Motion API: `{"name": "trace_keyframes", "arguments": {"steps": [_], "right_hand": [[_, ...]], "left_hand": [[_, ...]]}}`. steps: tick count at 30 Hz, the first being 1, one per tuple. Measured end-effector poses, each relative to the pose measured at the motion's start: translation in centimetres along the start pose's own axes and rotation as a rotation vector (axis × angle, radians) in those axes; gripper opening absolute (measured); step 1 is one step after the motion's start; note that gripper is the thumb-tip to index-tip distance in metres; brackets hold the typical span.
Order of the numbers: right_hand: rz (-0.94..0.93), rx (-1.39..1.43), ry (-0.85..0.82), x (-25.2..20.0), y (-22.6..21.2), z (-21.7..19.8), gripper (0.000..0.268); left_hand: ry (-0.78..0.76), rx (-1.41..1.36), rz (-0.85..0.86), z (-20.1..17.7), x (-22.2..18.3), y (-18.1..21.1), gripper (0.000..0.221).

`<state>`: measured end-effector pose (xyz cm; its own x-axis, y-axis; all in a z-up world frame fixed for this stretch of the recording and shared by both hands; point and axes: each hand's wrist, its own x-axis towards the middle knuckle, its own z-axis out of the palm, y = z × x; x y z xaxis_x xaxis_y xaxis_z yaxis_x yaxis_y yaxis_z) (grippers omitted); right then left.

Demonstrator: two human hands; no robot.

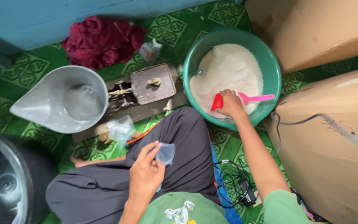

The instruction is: The person scoops white granulated sugar from a green tub into small plastic bags, weighs each bag using a balance scale, and seals the bags by hand using a piece of wire or a twist-tie.

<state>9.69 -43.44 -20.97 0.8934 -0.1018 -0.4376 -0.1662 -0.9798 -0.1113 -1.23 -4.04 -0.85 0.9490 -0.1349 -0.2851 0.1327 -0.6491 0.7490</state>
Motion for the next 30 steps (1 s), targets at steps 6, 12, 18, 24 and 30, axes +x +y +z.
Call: {"name": "trace_keyframes", "arguments": {"steps": [6,12,18,24,30], "right_hand": [[-0.058,-0.059,0.021,1.4,3.0,2.3,0.111],[-0.122,-0.036,-0.038,1.8,3.7,1.9,0.112],[-0.198,0.009,0.082,1.4,4.0,2.8,0.089],[-0.075,0.409,0.436,0.2,2.3,-0.8,0.082],[0.173,0.607,0.293,1.2,0.4,-2.7,0.096]], "left_hand": [[-0.041,0.026,-0.101,0.8,0.6,0.7,0.043],[-0.043,0.037,-0.077,1.9,2.0,1.8,0.043],[-0.053,0.046,-0.057,3.4,3.0,2.3,0.042],[-0.099,0.067,-0.116,3.9,3.9,3.9,0.043],[-0.092,0.059,-0.067,4.7,4.7,4.4,0.043]]}}
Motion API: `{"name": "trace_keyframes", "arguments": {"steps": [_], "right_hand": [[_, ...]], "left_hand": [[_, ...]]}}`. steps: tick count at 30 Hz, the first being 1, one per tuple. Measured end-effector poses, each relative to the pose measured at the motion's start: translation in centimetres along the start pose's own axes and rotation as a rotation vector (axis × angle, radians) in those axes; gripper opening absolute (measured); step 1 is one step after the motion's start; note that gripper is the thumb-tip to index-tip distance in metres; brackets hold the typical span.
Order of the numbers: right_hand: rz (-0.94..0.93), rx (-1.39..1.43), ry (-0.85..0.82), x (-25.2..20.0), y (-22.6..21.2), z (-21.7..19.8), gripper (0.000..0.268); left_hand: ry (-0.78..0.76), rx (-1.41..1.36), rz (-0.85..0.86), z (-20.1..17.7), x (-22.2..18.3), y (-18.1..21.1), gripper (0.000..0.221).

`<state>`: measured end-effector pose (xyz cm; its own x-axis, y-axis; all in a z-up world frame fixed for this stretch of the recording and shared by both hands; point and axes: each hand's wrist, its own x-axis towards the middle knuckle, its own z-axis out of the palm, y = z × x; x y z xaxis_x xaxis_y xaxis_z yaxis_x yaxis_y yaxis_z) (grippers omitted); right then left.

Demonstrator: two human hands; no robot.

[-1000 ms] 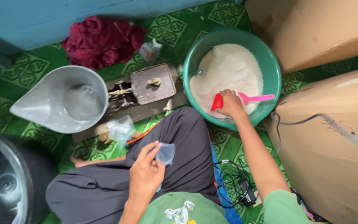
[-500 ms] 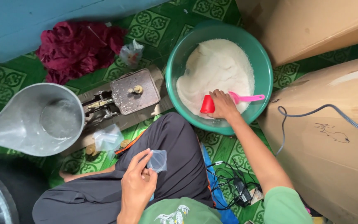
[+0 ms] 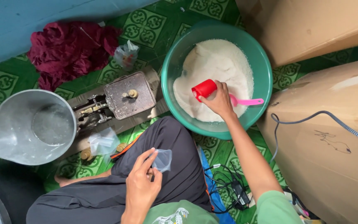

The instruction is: The person scoops white granulated sugar from a green tub into small plastic bags, weighs each bag using a balance scale, and seals the bags by hand using a piece of wire or a twist-tie.

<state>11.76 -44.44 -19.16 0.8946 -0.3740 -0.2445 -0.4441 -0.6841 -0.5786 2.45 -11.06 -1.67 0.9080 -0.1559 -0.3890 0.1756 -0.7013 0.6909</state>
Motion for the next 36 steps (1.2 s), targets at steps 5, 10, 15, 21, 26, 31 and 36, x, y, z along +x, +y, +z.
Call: {"name": "trace_keyframes", "arguments": {"steps": [5,10,15,21,26,31,36], "right_hand": [[-0.035,-0.03,0.041,1.0,-0.3,1.6,0.092],[-0.216,-0.241,0.158,1.8,1.2,4.4,0.089],[0.084,0.014,-0.06,1.0,-0.6,3.1,0.078],[0.189,0.112,-0.05,0.4,-0.4,-1.5,0.077],[0.183,0.257,-0.128,-1.7,-2.5,-7.1,0.08],[-0.041,0.38,0.035,-3.3,-1.1,-9.5,0.071],[-0.079,0.303,0.077,-4.5,-2.6,-12.5,0.068]], "left_hand": [[0.018,-0.028,0.02,0.1,0.4,-0.2,0.043],[0.024,-0.065,0.042,0.5,0.5,-1.0,0.044],[0.033,-0.115,0.067,0.9,0.7,-1.2,0.043],[0.003,-0.151,0.132,0.4,2.2,0.5,0.039],[0.008,-0.173,0.265,1.0,4.1,2.5,0.043],[0.059,-0.102,0.405,2.3,6.3,4.5,0.043],[0.024,-0.055,0.416,3.2,8.5,6.4,0.043]]}}
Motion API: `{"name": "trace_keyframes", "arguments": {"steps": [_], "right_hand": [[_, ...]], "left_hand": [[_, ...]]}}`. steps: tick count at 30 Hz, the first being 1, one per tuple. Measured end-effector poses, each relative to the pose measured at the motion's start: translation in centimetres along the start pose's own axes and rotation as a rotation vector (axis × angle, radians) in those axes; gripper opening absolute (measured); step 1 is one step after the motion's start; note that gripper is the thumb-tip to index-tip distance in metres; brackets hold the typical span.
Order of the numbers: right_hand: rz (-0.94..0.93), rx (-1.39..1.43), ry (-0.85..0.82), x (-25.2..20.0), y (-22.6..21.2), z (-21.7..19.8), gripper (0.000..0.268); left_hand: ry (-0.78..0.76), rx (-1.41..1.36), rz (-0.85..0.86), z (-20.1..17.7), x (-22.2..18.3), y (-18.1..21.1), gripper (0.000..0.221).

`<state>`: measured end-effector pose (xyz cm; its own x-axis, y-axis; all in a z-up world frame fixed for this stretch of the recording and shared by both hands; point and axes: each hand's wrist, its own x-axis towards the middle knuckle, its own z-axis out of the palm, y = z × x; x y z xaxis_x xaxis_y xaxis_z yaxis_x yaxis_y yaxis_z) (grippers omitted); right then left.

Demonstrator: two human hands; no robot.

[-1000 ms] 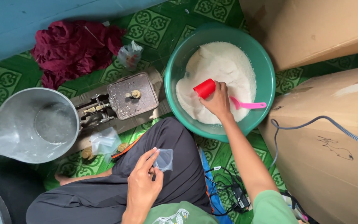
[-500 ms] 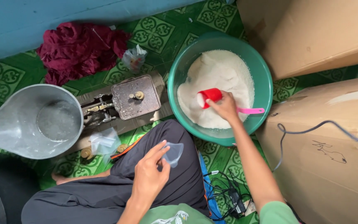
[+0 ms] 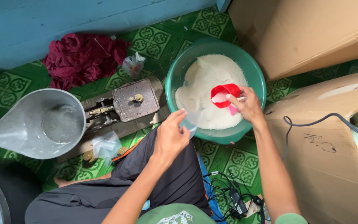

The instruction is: The person scoops white granulated sugar from a green tub into small plastic bags, weighs each bag using a balance scale, and seals the bags by hand using a piece of wire or a twist-tie.

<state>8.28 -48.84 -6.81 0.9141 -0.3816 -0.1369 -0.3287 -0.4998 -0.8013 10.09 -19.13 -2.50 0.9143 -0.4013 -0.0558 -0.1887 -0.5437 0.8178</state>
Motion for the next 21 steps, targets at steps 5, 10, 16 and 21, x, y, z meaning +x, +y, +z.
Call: {"name": "trace_keyframes", "arguments": {"steps": [5,10,16,21], "right_hand": [[-0.12,-0.068,0.046,-0.8,-4.0,-1.7,0.07],[-0.247,-0.154,0.124,-2.3,-9.3,-2.0,0.075],[-0.34,-0.177,0.138,-4.3,-15.0,-1.4,0.08],[-0.372,-0.281,0.152,-5.1,-16.3,-1.0,0.081]], "left_hand": [[-0.041,0.011,-0.003,1.2,2.5,-0.2,0.046],[-0.058,0.025,-0.015,1.3,4.2,1.1,0.048],[-0.111,0.03,-0.077,1.2,5.5,2.6,0.052],[-0.128,-0.014,-0.139,1.4,6.2,2.9,0.055]]}}
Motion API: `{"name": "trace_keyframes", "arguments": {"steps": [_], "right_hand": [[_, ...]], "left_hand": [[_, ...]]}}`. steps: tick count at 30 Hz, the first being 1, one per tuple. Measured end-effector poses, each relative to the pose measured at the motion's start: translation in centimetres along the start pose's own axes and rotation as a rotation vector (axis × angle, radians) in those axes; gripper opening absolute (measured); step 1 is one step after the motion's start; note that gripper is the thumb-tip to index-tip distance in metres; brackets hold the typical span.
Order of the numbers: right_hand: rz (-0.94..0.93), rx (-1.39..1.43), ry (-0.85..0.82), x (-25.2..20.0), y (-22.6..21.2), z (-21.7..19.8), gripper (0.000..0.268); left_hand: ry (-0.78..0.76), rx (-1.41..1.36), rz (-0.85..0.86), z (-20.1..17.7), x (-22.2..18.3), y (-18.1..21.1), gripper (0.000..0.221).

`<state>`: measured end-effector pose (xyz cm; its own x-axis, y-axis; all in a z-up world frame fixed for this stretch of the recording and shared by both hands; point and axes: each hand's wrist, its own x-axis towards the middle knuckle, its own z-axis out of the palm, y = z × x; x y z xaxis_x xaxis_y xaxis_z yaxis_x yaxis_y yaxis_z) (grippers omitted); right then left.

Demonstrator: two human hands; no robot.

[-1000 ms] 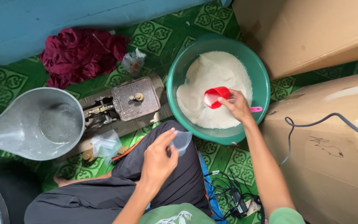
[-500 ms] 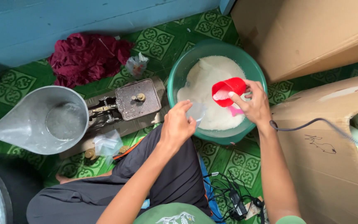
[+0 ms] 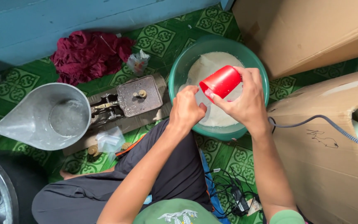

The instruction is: The person scoops white granulated sugar from a green tub into small plastic bags, weighs each bag using a balance scale, and seals the bags by hand using a piece of wire or a twist-tie.

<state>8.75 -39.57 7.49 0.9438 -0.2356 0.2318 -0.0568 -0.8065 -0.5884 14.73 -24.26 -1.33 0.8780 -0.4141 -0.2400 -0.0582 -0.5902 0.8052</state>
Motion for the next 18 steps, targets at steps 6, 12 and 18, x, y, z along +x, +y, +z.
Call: {"name": "trace_keyframes", "arguments": {"steps": [6,12,18], "right_hand": [[-0.042,-0.094,0.026,-0.4,-1.0,-0.1,0.084],[-0.064,-0.173,0.064,-0.7,-2.1,-0.2,0.088],[-0.089,-0.204,0.083,-0.8,-2.5,0.1,0.09]], "left_hand": [[0.009,-0.022,0.053,-0.7,-0.3,1.3,0.052],[0.024,-0.045,0.045,-1.1,-0.6,2.2,0.05],[0.06,-0.06,0.083,-0.9,-0.9,2.4,0.046]]}}
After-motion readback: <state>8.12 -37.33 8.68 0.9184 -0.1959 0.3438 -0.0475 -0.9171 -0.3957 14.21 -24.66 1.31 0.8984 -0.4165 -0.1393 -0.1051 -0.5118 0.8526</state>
